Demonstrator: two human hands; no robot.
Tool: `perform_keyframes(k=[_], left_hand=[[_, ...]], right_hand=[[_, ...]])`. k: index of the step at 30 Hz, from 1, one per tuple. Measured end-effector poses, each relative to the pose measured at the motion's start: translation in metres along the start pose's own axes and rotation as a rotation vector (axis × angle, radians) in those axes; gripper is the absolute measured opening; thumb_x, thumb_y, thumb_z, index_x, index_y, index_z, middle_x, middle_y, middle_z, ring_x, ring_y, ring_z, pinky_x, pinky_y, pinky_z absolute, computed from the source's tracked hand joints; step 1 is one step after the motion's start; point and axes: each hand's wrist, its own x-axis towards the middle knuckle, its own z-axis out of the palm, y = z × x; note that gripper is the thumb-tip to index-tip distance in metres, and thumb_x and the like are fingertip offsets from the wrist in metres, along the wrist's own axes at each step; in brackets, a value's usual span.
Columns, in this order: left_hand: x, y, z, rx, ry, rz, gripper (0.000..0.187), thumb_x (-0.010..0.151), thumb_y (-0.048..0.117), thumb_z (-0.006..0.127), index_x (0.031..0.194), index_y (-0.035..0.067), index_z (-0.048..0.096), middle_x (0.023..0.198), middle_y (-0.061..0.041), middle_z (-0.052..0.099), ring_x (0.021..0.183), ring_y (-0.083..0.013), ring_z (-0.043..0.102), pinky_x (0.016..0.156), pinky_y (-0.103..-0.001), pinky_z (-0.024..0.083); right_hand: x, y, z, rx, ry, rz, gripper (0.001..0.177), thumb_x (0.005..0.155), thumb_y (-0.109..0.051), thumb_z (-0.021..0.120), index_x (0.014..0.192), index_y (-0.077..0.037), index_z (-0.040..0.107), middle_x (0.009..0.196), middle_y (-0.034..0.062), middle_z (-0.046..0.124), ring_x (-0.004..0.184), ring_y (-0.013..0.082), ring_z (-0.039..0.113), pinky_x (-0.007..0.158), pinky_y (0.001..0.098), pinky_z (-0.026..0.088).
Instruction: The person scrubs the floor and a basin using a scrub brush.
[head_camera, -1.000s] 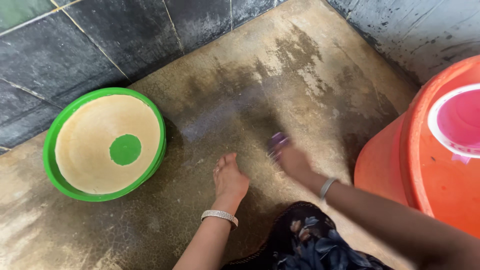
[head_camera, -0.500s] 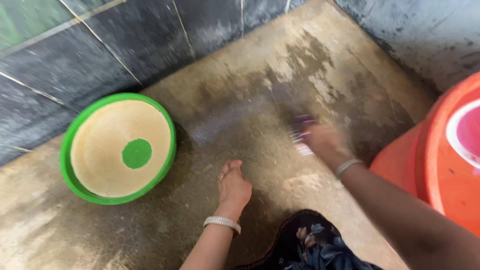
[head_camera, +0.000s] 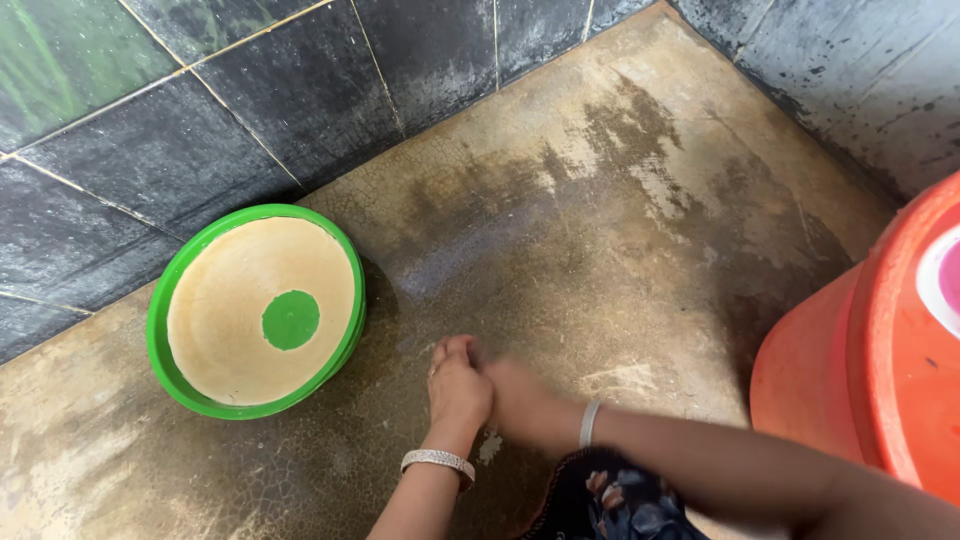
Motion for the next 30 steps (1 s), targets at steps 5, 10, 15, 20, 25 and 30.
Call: perform_keyframes(k=[5, 10, 15, 20, 25, 30], left_hand=[[0.001, 0.003, -0.018, -0.030, -0.022, -0.081, 0.044, 0.085, 0.008, 0.063, 0.129, 0.013, 0.060, 0.149, -0.010, 0.048, 0.140, -0.0328, 0.043, 0.115, -0.041, 0.037], [0.014, 0.005, -0.009, -0.063, -0.041, -0.065, 0.046, 0.085, 0.006, 0.061, 0.130, 0.012, 0.058, 0.147, -0.009, 0.052, 0.139, -0.0326, 0.046, 0.115, -0.041, 0.039], [0.035, 0.002, 0.003, -0.023, 0.053, 0.078, 0.042, 0.083, 0.005, 0.064, 0.125, 0.010, 0.061, 0.149, -0.015, 0.047, 0.139, -0.0365, 0.043, 0.114, -0.044, 0.035], [0.037, 0.011, 0.013, -0.063, 0.038, 0.053, 0.040, 0.085, 0.009, 0.063, 0.125, 0.011, 0.061, 0.148, -0.013, 0.051, 0.138, -0.0345, 0.047, 0.114, -0.043, 0.038], [0.028, 0.017, 0.012, -0.092, 0.049, 0.058, 0.036, 0.086, 0.009, 0.064, 0.122, 0.010, 0.063, 0.150, -0.015, 0.048, 0.139, -0.0358, 0.044, 0.114, -0.043, 0.036], [0.026, 0.005, 0.002, -0.064, 0.046, -0.019, 0.039, 0.085, 0.006, 0.061, 0.124, 0.012, 0.064, 0.152, -0.015, 0.047, 0.139, -0.0353, 0.045, 0.116, -0.042, 0.037]], right_hand=[[0.010, 0.010, -0.032, -0.061, 0.105, -0.039, 0.029, 0.083, -0.019, 0.075, 0.106, -0.001, 0.072, 0.095, 0.0228, 0.072, 0.074, 0.0332, 0.072, 0.065, 0.0443, 0.060], [0.038, 0.175, -0.075, 0.304, 0.318, 0.507, 0.022, 0.100, -0.020, 0.058, 0.113, -0.014, 0.075, 0.097, 0.0077, 0.074, 0.078, 0.0145, 0.071, 0.068, 0.0261, 0.057], [-0.036, 0.324, -0.095, 0.096, 0.553, 1.078, 0.048, 0.077, -0.025, 0.088, 0.121, -0.013, 0.075, 0.109, 0.0123, 0.070, 0.084, 0.0178, 0.067, 0.083, 0.0340, 0.052], [-0.001, 0.270, -0.069, -0.078, 0.259, 0.964, 0.037, 0.086, -0.026, 0.077, 0.120, -0.013, 0.070, 0.100, 0.0118, 0.070, 0.080, 0.0189, 0.069, 0.069, 0.0331, 0.054], [0.009, 0.071, -0.023, -0.126, 0.482, 0.112, 0.036, 0.059, -0.007, 0.076, 0.095, -0.010, 0.078, 0.102, 0.0245, 0.068, 0.084, 0.0393, 0.070, 0.064, 0.0480, 0.058], [-0.025, -0.022, -0.005, -0.729, -0.295, -0.397, 0.039, 0.089, -0.023, 0.063, 0.120, 0.000, 0.065, 0.123, 0.0254, 0.066, 0.108, 0.0452, 0.066, 0.089, 0.0509, 0.055]])
